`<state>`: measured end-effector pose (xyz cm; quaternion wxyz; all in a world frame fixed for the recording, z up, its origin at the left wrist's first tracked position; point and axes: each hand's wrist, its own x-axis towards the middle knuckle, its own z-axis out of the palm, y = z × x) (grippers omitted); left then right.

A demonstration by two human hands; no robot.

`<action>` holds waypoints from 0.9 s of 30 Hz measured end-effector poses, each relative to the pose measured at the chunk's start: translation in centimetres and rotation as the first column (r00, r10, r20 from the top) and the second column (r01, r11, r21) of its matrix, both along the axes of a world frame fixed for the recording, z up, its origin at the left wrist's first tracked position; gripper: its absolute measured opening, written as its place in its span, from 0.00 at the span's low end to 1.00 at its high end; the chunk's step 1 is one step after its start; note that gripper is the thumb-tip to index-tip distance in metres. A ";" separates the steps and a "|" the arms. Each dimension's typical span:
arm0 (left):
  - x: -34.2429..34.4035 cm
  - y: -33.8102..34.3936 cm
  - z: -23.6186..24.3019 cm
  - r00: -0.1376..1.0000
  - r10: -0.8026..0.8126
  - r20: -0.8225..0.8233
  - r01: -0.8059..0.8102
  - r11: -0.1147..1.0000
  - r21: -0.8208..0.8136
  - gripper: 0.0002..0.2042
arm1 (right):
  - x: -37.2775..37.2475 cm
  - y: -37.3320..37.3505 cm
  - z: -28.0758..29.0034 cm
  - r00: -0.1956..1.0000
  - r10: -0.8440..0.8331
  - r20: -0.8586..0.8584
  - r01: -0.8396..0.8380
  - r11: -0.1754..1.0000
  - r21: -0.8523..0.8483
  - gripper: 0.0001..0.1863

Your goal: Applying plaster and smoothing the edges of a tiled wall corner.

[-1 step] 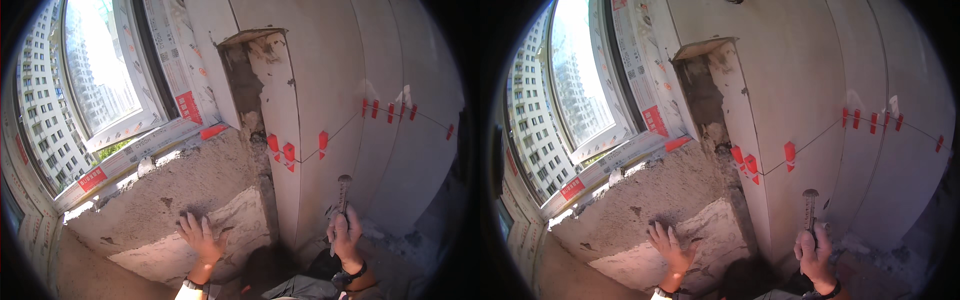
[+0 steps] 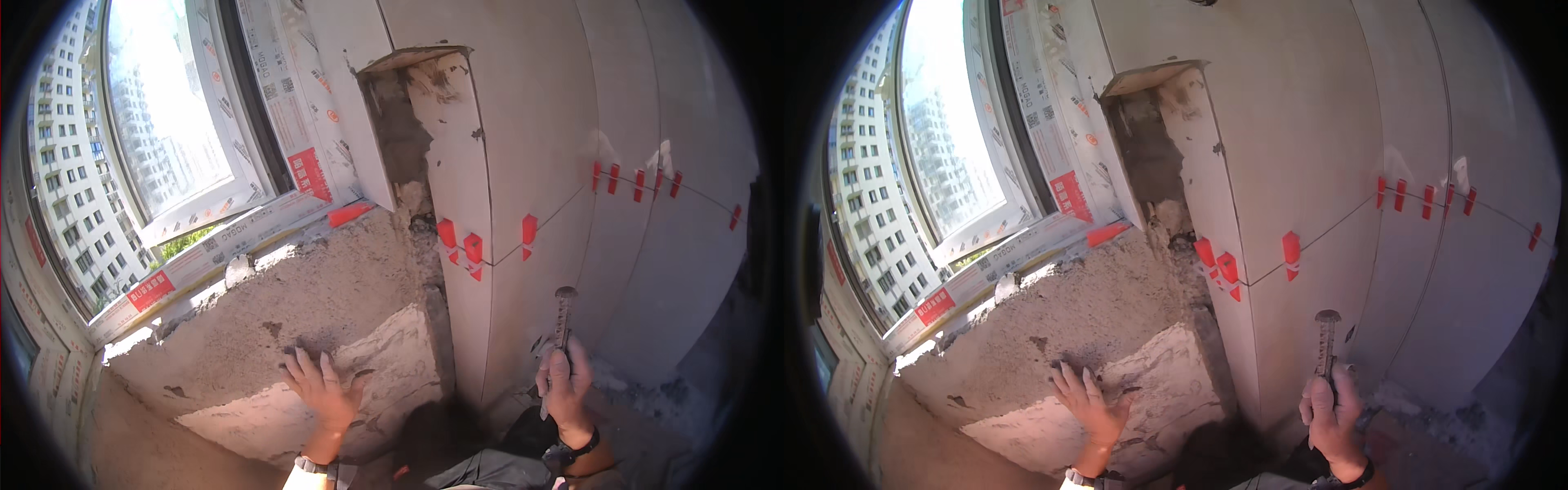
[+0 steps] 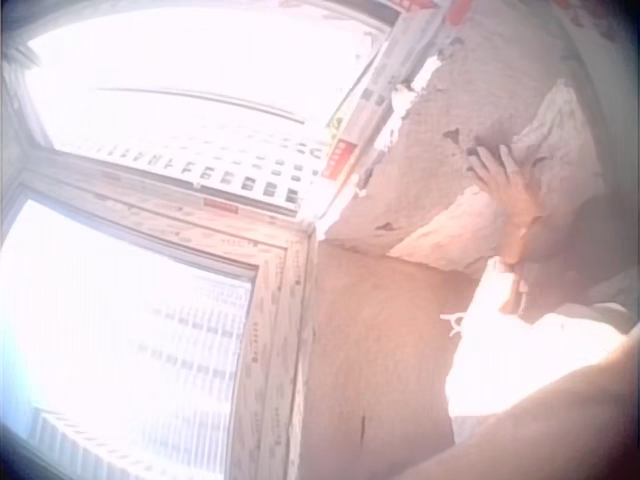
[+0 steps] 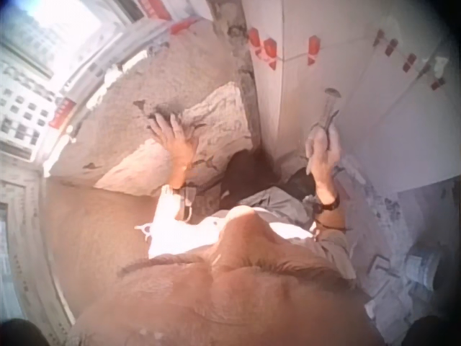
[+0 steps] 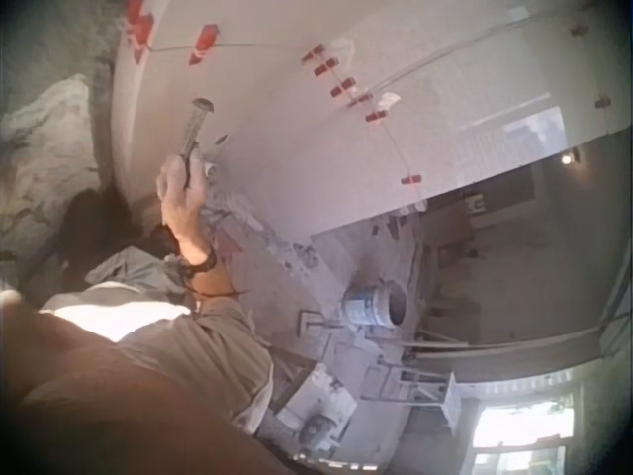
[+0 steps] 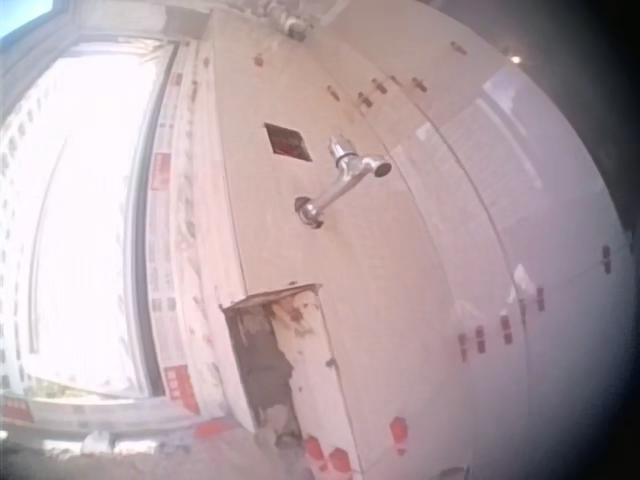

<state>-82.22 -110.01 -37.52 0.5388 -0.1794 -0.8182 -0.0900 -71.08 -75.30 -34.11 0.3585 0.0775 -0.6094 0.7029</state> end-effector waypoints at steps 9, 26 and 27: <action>1.4 -3.8 0.2 0.936 0.353 0.009 -0.353 0.936 0.002 0.57 | 0.4 1.0 -0.7 0.983 -0.136 0.119 0.138 0.990 -0.002 0.07; 4.2 -7.9 -1.9 0.881 0.461 0.108 -0.426 0.871 -0.244 0.30 | 9.5 11.7 -32.8 0.462 -0.840 0.284 0.570 0.526 0.631 0.12; 4.0 -8.0 -2.1 0.878 0.470 0.087 -0.433 0.859 -0.274 0.33 | 12.4 12.3 -37.5 0.346 -0.854 0.389 0.438 0.514 0.737 0.10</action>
